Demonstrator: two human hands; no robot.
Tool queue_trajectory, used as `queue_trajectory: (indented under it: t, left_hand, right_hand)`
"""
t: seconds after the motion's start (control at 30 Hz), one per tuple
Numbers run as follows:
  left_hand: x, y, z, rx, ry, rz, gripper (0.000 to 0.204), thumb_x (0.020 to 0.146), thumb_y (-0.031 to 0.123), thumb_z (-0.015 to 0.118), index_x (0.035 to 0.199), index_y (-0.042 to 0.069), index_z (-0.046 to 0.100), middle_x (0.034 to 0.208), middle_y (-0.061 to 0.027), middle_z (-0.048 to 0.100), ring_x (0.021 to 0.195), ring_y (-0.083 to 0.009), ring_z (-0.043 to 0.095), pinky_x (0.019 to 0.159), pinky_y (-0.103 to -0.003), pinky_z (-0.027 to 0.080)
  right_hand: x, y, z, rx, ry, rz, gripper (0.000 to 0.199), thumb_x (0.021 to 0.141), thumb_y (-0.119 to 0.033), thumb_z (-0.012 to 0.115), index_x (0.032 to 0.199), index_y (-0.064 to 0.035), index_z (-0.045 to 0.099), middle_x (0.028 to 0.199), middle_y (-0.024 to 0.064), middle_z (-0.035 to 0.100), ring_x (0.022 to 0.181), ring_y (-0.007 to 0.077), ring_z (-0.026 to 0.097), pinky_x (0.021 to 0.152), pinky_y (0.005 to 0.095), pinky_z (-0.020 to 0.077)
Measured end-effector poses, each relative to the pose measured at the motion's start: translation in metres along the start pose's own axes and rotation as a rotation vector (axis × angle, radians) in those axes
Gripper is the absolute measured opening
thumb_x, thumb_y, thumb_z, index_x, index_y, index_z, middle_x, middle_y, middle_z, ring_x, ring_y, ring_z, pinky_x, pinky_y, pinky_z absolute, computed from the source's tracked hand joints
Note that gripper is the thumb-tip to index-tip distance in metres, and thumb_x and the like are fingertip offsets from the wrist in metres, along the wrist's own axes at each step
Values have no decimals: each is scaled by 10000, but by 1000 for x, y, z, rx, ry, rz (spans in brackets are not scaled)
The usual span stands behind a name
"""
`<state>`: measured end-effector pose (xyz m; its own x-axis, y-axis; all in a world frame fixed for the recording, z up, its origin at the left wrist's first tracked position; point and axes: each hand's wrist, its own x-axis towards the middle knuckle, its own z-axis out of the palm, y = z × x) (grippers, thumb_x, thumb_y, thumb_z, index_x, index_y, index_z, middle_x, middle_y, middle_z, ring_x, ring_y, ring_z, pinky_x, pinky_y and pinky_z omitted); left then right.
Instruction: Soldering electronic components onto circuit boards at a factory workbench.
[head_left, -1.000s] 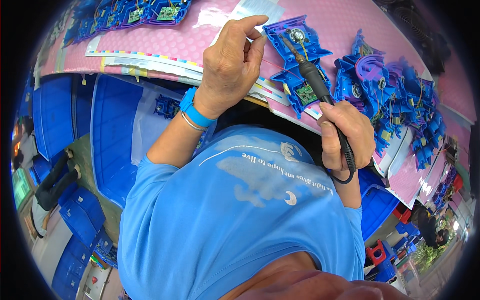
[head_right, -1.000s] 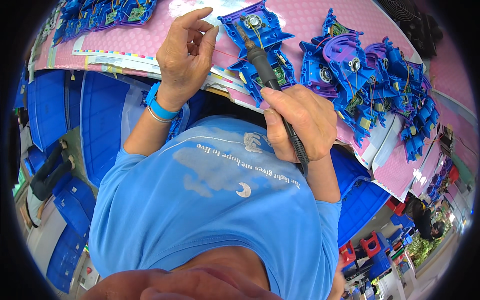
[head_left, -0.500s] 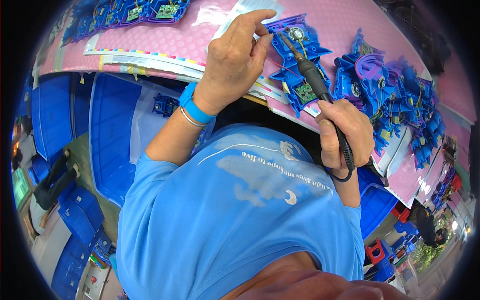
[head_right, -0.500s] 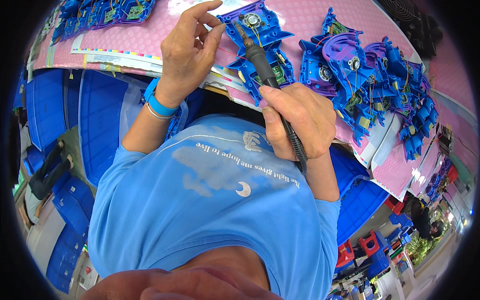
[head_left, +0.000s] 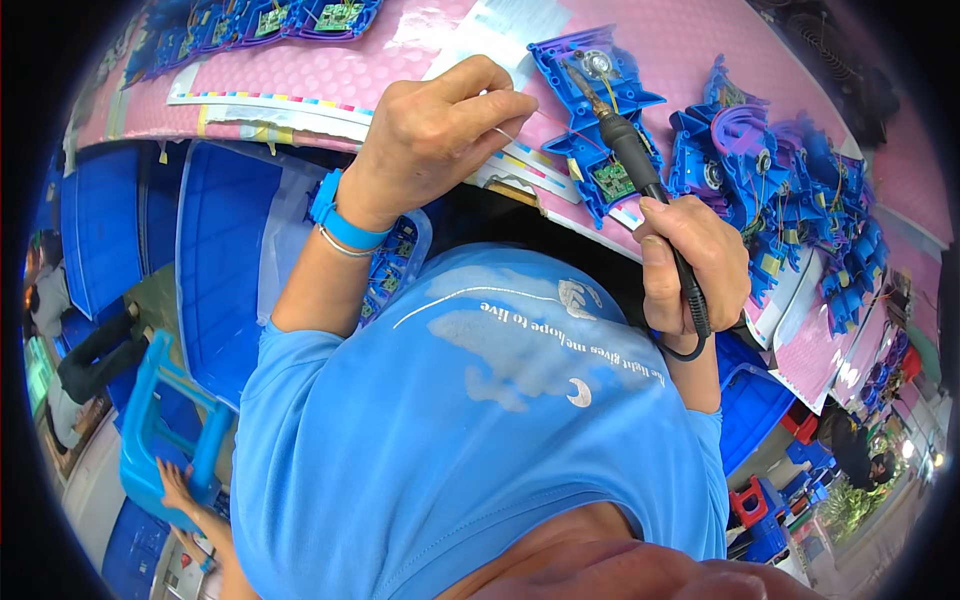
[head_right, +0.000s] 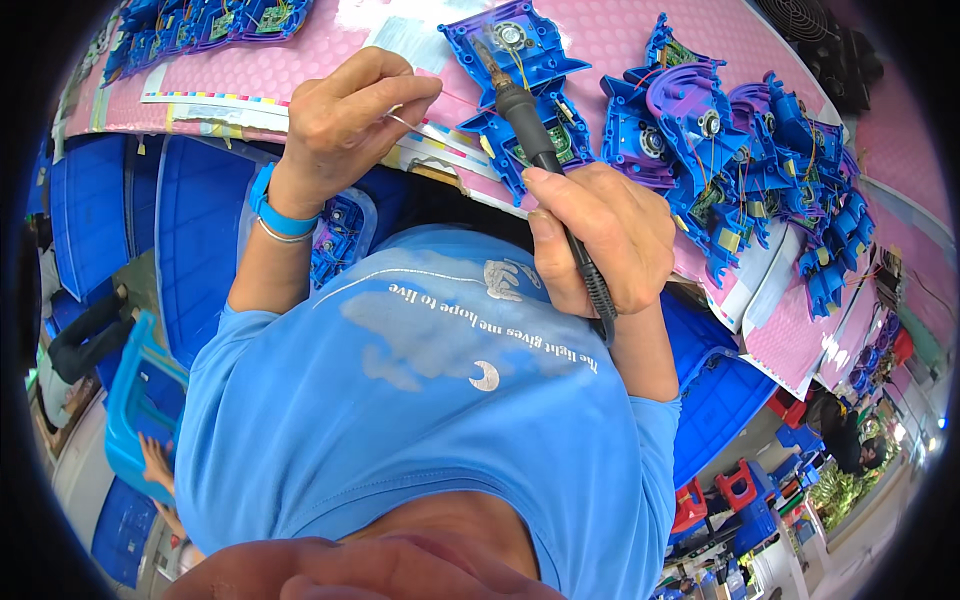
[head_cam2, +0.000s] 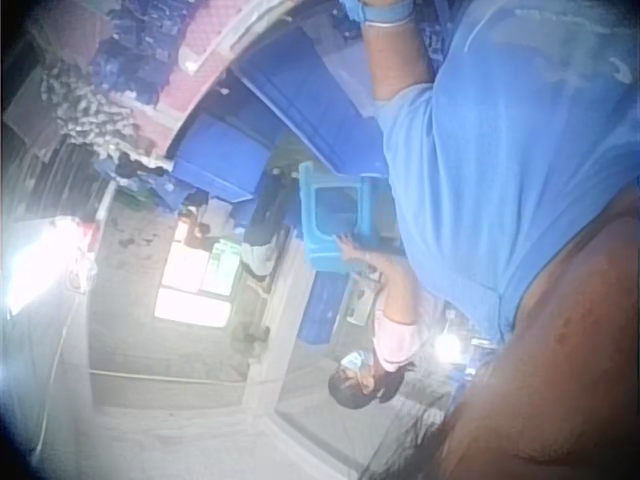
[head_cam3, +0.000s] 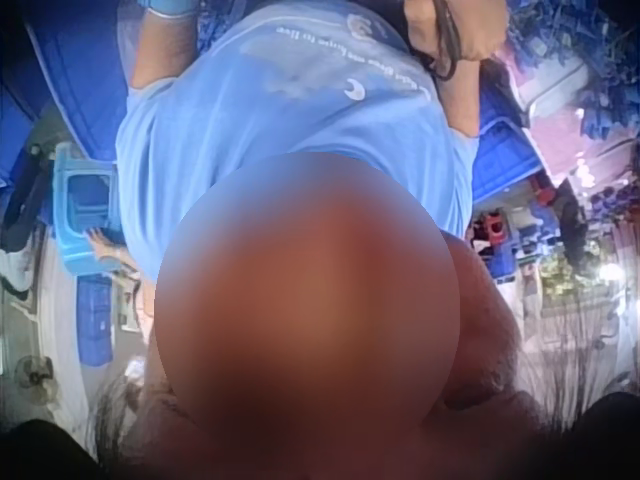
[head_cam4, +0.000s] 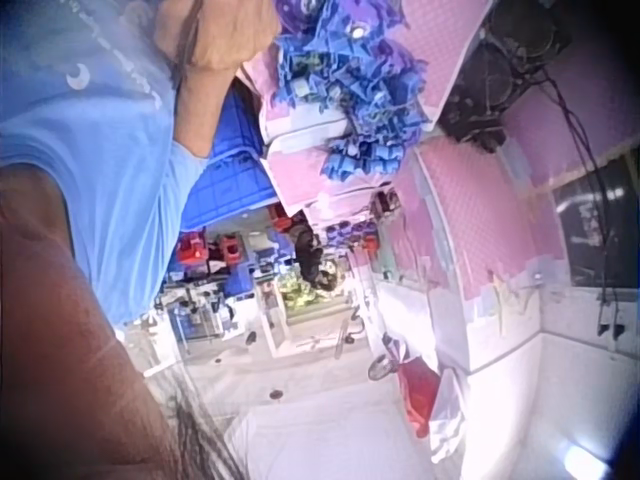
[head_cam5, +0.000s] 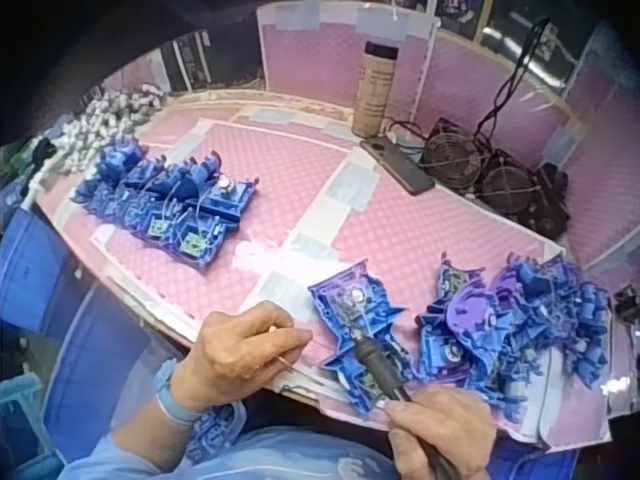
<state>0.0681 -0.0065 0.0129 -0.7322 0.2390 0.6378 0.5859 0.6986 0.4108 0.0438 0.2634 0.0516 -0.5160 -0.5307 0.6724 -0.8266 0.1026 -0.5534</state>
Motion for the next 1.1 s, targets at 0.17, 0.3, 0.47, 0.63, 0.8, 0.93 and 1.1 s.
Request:
queue_trajectory:
  t: [0.17,0.3,0.47,0.63,0.8,0.93,1.1]
  left_hand:
    - [8,-1,5,87,43,84,258,756,-3,812,999,49,741,905,-50,695,675,-171,677,542,-277,533]
    - [15,-4,10,78,36,99,248,764,-14,801,989,46,717,969,-56,727,688,-169,693,566,-266,543]
    - [16,-13,20,86,31,97,196,784,65,782,932,53,655,983,-42,698,732,-206,705,576,-291,565]
    - [16,-11,21,84,31,82,190,789,64,777,935,50,657,1000,-45,704,745,-211,712,586,-296,573]
    - [14,-12,20,92,7,70,227,792,16,800,991,52,696,1042,-56,740,741,-183,719,597,-274,562]
    - [16,-16,21,106,14,85,166,793,52,756,926,50,657,1024,-37,703,741,-212,712,582,-299,571]
    - [15,-20,16,101,15,80,146,804,50,723,924,46,642,1027,-46,692,752,-224,708,577,-307,563]
  right_hand:
    - [-1,-3,1,-15,22,14,229,856,0,649,1062,96,676,696,142,657,588,235,638,549,324,483]
    - [-1,-4,2,-5,43,22,227,862,-3,641,1062,101,672,677,140,646,574,226,624,545,312,472]
    - [-2,1,1,9,49,19,265,784,26,701,1046,66,701,716,138,674,585,251,663,518,328,518]
    - [-4,3,0,24,33,29,272,785,25,700,1054,62,703,724,137,680,584,253,663,515,331,520]
    - [-3,3,1,13,13,15,281,780,21,699,1059,47,708,737,140,684,588,253,664,516,331,519]
    - [-1,-1,2,-3,17,17,252,811,34,632,1051,96,677,689,138,653,565,234,623,535,329,480]
    - [-2,-9,-3,-43,72,20,319,766,14,705,1085,4,694,756,144,671,617,281,655,555,367,519]
